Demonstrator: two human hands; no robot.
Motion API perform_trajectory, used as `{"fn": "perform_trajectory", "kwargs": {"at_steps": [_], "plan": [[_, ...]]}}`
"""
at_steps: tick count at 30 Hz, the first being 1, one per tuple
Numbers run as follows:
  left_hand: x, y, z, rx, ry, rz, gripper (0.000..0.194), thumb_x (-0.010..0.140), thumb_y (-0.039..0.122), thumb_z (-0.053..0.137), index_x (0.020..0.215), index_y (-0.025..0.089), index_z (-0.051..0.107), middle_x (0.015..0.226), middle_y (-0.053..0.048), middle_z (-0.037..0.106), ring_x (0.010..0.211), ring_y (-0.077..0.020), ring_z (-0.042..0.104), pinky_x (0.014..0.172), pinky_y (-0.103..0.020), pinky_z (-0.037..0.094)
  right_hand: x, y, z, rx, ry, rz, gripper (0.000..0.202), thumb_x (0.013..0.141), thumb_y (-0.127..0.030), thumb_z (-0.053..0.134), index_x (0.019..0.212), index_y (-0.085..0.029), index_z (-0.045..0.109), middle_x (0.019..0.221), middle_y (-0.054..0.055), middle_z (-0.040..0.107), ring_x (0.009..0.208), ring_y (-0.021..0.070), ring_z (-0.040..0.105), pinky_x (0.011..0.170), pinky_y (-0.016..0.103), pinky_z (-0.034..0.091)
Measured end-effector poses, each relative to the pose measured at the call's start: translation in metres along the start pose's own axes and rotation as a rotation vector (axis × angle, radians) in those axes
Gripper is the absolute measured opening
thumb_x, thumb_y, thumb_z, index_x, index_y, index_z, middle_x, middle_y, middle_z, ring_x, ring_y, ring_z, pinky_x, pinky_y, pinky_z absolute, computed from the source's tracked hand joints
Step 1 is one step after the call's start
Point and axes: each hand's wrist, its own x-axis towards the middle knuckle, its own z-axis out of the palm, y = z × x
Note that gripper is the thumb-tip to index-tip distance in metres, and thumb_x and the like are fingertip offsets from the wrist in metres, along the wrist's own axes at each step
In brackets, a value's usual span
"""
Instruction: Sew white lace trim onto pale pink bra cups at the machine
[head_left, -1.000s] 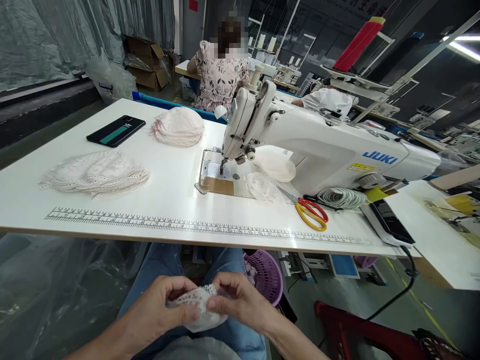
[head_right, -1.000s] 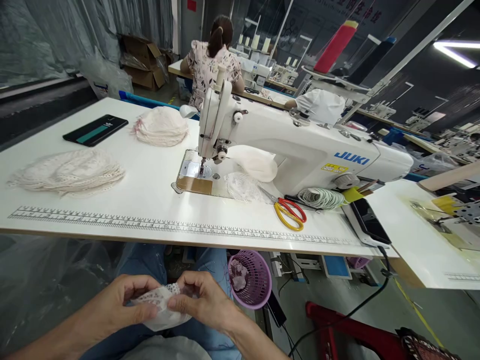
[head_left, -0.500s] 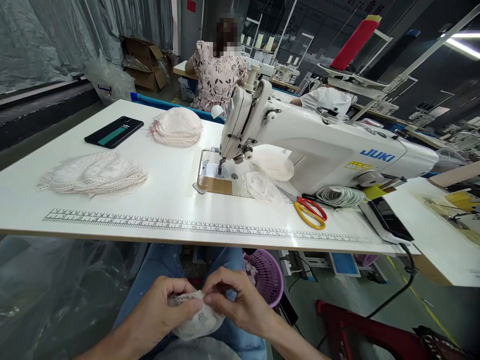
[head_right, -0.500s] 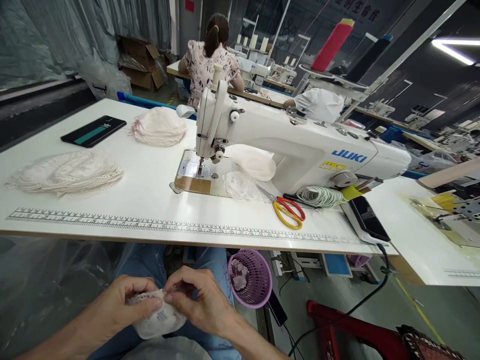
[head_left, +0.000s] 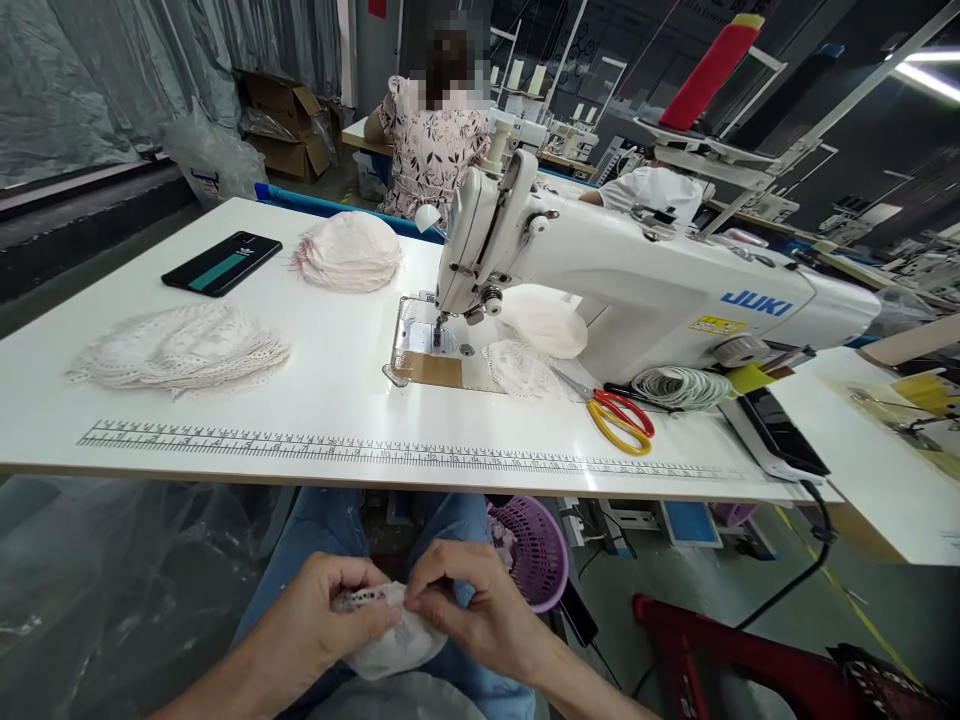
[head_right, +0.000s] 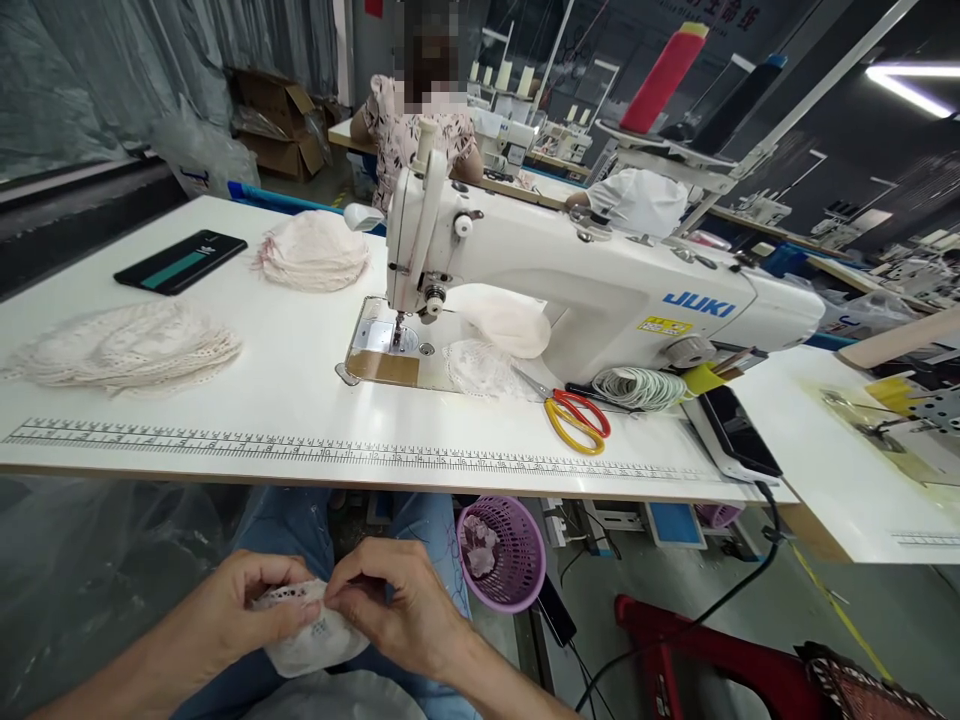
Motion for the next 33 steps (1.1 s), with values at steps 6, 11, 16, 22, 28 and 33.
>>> {"fn": "perform_trajectory", "kwargs": {"at_steps": [6,11,16,22,28,33], "plan": [[0.0004,-0.0007,0.0008,-0.077,0.009,-0.041,0.04,0.063,0.052,0.073,0.069,0.013,0.07,0.054,0.003,0.052,0.053,-0.0113,0.04,0.052,-0.022,0.031,0.0009,0.001,-0.001,-0.001,0.0,-0.017,0.013,0.085,-0.02,0.058,0.078,-0.016,0.069,0.07,0.004,0.066,0.063,0.0127,0.057,0.058,0.021,0.041],[0.0001,0.0,0.0006,-0.024,0.02,-0.025,0.037,0.066,0.05,0.071,0.069,0.013,0.07,0.056,0.002,0.054,0.055,-0.0122,0.043,0.054,-0.023,0.033,0.0009,0.0006,-0.0013,0.007,-0.011,0.071,0.008,0.083,-0.021,0.062,0.078,-0.016,0.067,0.067,0.001,0.062,0.06,0.0113,0.053,0.056,0.02,0.038],[0.002,-0.0037,-0.0032,0.006,-0.033,0.02,0.036,0.07,0.048,0.068,0.072,0.012,0.07,0.065,-0.001,0.057,0.062,-0.0145,0.048,0.057,-0.023,0.037,0.0003,0.0012,-0.0001,0.052,-0.019,0.155,0.009,0.083,-0.023,0.061,0.078,-0.015,0.063,0.063,-0.001,0.055,0.056,0.0093,0.047,0.052,0.019,0.035],[0.0019,-0.0028,-0.0033,0.028,-0.048,0.028,0.033,0.073,0.044,0.066,0.075,0.012,0.069,0.067,0.0,0.056,0.064,-0.0143,0.047,0.057,-0.023,0.036,0.0021,0.0001,-0.0003,0.118,-0.03,0.211,0.013,0.083,-0.025,0.06,0.076,-0.014,0.06,0.061,-0.002,0.051,0.054,0.0086,0.043,0.049,0.02,0.033],[0.0012,-0.0037,-0.0023,0.002,-0.053,0.042,0.034,0.074,0.046,0.066,0.075,0.013,0.069,0.069,0.0,0.055,0.065,-0.0144,0.048,0.059,-0.023,0.036,0.0024,0.0006,-0.0003,0.188,-0.017,0.268,0.013,0.08,-0.026,0.064,0.082,-0.014,0.058,0.068,-0.001,0.054,0.059,0.0093,0.047,0.055,0.021,0.037],[0.0029,-0.0037,-0.0046,0.031,-0.047,0.058,0.04,0.077,0.052,0.062,0.076,0.012,0.067,0.07,-0.001,0.058,0.067,-0.015,0.048,0.061,-0.023,0.036,0.0017,-0.001,-0.0013,0.182,-0.024,0.269,0.016,0.081,-0.028,0.063,0.087,-0.014,0.057,0.072,0.001,0.059,0.063,0.0104,0.051,0.056,0.021,0.037]]}}
